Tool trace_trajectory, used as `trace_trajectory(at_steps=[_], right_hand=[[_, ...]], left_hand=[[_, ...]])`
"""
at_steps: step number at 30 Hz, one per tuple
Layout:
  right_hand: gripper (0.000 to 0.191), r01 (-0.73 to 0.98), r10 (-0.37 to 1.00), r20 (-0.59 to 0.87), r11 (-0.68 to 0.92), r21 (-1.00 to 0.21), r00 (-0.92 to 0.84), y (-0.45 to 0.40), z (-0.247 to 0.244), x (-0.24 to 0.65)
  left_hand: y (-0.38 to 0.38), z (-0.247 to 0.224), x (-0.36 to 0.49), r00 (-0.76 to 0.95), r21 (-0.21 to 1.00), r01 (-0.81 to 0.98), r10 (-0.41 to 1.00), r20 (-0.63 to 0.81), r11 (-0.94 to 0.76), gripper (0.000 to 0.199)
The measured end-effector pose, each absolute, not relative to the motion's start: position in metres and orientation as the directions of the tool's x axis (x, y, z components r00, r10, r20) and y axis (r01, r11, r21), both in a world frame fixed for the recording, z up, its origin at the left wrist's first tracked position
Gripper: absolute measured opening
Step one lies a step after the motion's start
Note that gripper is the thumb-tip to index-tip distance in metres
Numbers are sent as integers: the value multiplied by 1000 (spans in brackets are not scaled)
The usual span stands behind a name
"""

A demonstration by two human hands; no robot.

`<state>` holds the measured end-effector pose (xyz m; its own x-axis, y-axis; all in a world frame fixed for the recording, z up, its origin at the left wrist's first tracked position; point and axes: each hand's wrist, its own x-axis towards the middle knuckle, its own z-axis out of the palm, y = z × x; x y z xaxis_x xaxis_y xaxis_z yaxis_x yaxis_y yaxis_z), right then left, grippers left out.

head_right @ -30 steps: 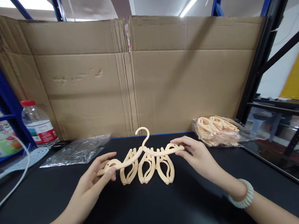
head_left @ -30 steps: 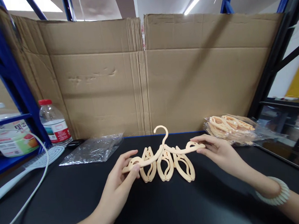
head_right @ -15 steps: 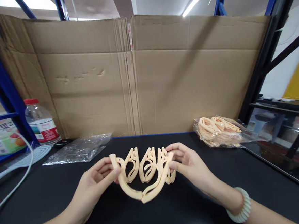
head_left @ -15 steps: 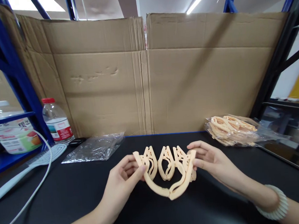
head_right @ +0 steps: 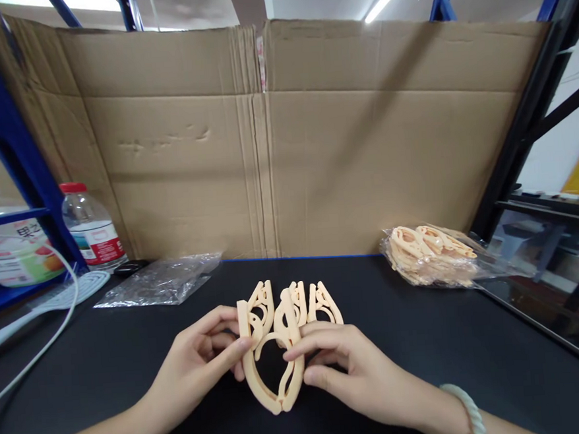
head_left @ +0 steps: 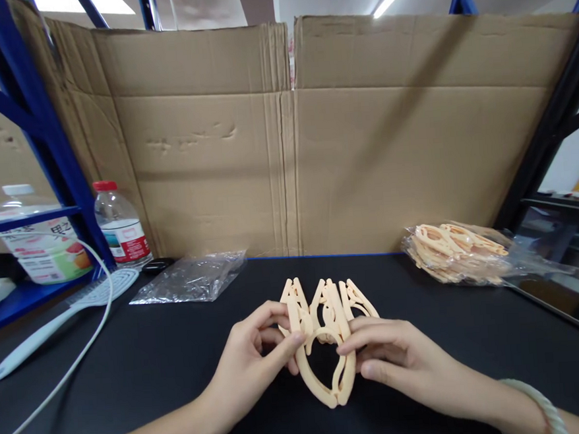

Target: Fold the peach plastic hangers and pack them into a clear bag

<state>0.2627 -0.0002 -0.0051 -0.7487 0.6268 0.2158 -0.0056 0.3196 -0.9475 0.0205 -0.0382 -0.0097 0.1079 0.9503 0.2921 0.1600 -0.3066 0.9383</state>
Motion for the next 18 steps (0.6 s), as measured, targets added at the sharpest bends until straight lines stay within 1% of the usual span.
trace_trajectory(at_steps=[3,6,8,10,12,14,16,18], right_hand=[[33,12,604,193,319,-948,-773,-4,-5,264],[39,12,605,170,285,-959,-778,-5,-6,264],[40,-3,604,167,264,-965,-779,-5,-5,263],[39,-28,605,186,260,-965,-774,-5,-4,263],[38,-51,604,211,270,-962,-768,-5,-2,264],[37,-57,598,222,282,-958,-770,-5,-1,266],[37,-51,592,219,287,-957,-776,-4,-1,267],[38,-55,593,219,283,-958,-775,-3,-2,268]], left_hand=[[-38,-13,20,124,930,140,938,324,-339,24],[-38,-15,19,162,887,178,902,401,-426,35],[-40,-14,18,196,818,261,858,475,-513,41],[-42,-13,17,248,718,355,801,545,-598,41],[-44,-11,17,326,621,419,748,578,-662,39],[-46,-10,17,392,561,446,715,578,-698,39],[-46,-10,17,410,551,453,712,569,-701,42],[-45,-11,17,388,581,438,727,566,-686,40]])
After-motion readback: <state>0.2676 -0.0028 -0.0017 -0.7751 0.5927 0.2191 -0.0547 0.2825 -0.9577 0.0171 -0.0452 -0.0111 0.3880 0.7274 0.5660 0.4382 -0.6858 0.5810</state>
